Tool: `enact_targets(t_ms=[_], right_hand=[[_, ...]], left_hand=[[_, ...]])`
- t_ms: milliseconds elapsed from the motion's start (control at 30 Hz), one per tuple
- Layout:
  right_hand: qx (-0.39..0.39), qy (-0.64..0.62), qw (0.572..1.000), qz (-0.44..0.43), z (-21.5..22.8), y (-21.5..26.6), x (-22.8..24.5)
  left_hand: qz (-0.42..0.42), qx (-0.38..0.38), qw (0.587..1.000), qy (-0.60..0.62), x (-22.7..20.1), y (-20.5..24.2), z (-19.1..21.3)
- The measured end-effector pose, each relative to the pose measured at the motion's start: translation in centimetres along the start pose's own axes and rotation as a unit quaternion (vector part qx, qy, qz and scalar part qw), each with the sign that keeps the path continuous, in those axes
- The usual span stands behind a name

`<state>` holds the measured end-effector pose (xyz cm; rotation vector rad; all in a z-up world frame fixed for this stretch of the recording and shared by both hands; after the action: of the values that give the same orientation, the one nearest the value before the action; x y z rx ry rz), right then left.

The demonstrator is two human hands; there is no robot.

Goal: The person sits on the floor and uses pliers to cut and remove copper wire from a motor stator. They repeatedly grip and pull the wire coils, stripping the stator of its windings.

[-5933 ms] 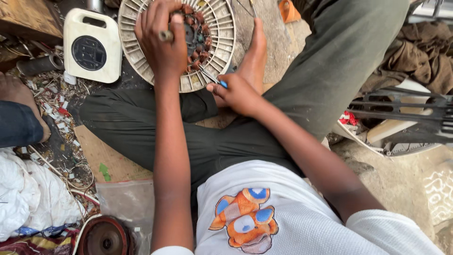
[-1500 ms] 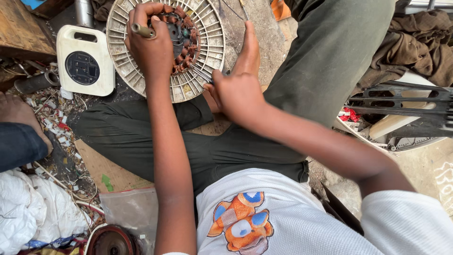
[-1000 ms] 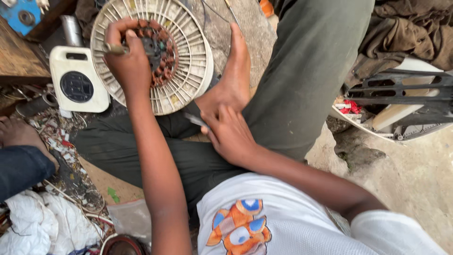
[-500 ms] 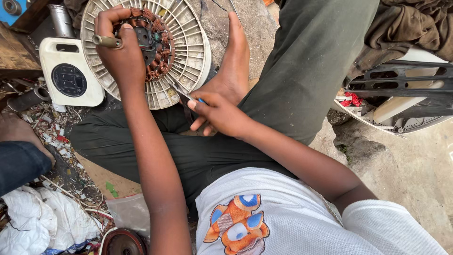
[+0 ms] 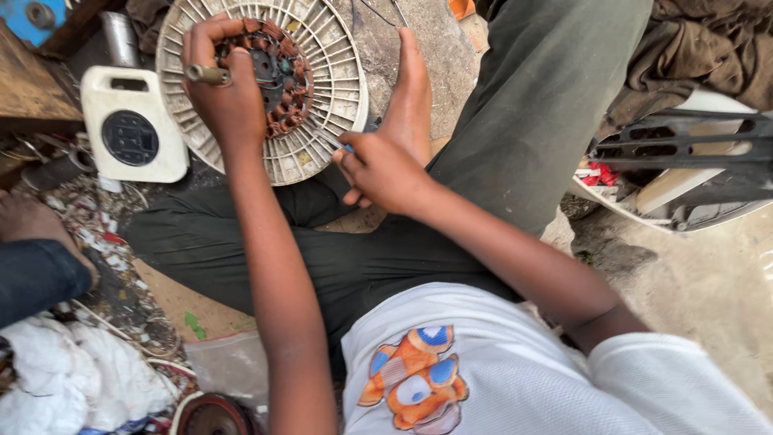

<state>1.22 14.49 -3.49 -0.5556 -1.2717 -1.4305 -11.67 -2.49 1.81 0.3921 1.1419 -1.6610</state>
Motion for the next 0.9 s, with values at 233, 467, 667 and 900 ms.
enact_targets(t_ms=[233,467,667,900], right_hand=[[-0.039,0.171,0.975,0.138,2.5,-1.0,3.1],[0.008,0.161,0.987,0.015,2.0,-0.4,2.8],[-0.007,0.212,0.975,0.069,1.7,-0.5,4.8],[0.064,0.304,0.948,0.068,1.5,-2.6,4.0]], left_hand=[[0.006,-0.011,0.997,-0.072,-1.0,0.2,0.2],[0.021,-0.015,0.994,-0.106,0.4,0.7,-0.4],[0.020,-0.034,0.993,-0.109,-0.9,0.8,0.4],[0.021,-0.039,0.991,-0.124,-1.7,0.8,0.6]])
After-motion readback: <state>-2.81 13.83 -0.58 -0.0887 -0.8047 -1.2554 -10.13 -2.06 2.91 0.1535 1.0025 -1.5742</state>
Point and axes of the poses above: each hand's wrist, its own y-axis away from the middle knuckle, its own z-axis out of the back of the hand, x = y × z, the point moved 10 cm from there along -y, towards the middle knuckle, and after that the axes turned 4 degrees about -x, right-handed, at the moved point
